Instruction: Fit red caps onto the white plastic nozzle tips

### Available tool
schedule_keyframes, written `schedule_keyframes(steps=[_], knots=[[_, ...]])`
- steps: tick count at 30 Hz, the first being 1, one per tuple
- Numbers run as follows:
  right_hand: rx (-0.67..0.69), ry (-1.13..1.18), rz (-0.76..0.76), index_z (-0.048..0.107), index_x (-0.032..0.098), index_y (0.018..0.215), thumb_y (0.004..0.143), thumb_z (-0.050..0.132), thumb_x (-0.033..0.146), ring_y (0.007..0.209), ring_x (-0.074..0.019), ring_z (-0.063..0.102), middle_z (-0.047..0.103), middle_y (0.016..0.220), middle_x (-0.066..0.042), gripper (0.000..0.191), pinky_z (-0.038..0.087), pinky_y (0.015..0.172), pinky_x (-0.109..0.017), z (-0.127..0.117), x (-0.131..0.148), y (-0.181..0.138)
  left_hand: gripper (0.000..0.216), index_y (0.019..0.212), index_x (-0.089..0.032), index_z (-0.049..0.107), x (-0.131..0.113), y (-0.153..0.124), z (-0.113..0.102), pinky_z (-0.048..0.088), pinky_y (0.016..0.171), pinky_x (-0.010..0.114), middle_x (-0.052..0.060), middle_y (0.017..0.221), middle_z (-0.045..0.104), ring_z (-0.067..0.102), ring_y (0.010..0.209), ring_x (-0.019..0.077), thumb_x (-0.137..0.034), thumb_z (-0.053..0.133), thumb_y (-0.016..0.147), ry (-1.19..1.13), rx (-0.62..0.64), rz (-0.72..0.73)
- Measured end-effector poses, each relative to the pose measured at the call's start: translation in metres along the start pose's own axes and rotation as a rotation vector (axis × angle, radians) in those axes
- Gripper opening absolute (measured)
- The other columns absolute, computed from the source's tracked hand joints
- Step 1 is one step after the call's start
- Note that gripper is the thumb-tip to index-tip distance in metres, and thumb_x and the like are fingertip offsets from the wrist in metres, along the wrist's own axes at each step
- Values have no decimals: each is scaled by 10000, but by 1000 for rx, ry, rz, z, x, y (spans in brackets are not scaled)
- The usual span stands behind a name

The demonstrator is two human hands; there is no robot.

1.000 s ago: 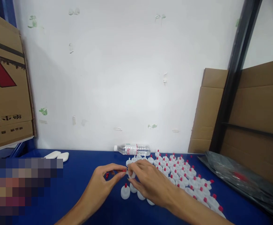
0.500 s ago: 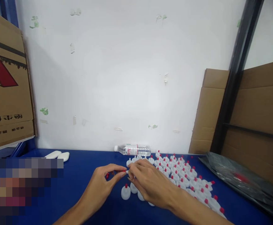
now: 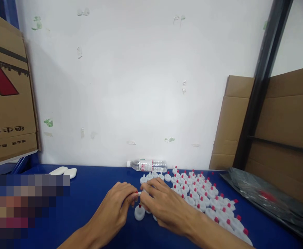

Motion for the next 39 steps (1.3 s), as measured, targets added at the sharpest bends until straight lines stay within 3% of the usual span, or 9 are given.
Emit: schedule_keyframes(steps=[6,11,17,25,32,36,39], knots=[[-72,187,90,546,211,1084,1007,504,121,994,-230,599,663,1070,-71,125,518,931,-389,-12,-12,5,402,952,-249,655,2,7,-5,413,880,396,14,945,697,598,902,226,-366,303,1107,20,40,-47],[-70,271,258,575,227,1233,1051,432,118,1150,-239,607,631,1245,-83,255,500,1011,-415,-10,-43,1,315,1013,-232,679,32,11,-19,415,937,440,56,1030,717,607,1018,271,-341,388,1066,300,42,-118],[28,269,367,639,192,1181,1109,371,215,1036,-247,673,694,1119,-95,278,506,922,-408,10,-68,-11,221,963,-196,721,69,9,-22,429,914,474,109,1036,731,616,1030,323,-265,511,953,392,105,-213],[161,280,336,653,222,897,1135,317,337,825,-214,685,728,858,-25,427,474,796,-339,17,-68,-13,256,1010,-198,739,76,7,-9,445,879,443,95,959,734,639,985,319,-353,536,989,411,205,-262],[117,221,481,635,193,1347,1144,247,387,1308,-313,555,667,1369,-117,479,382,1106,-497,30,-93,-23,149,935,-212,710,78,3,5,436,828,373,64,949,735,641,977,285,-179,565,949,386,239,-264],[172,224,492,631,174,1396,1135,275,439,1385,-352,511,653,1414,-141,515,332,1163,-560,43,-97,-27,186,931,-216,694,77,3,10,433,821,357,57,964,726,641,984,276,-132,529,954,360,249,-258],[172,219,498,648,197,1373,1136,253,442,1371,-325,526,662,1397,-129,521,330,1171,-537,43,-100,-28,205,933,-224,686,75,3,12,437,817,346,49,975,718,646,983,266,-113,514,951,335,252,-262]])
Point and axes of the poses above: each hand's wrist, its own y-axis towards the middle knuckle, its own z-axis out of the palm, x = y × z, the point moved 8 cm from there along y, towards the middle knuckle
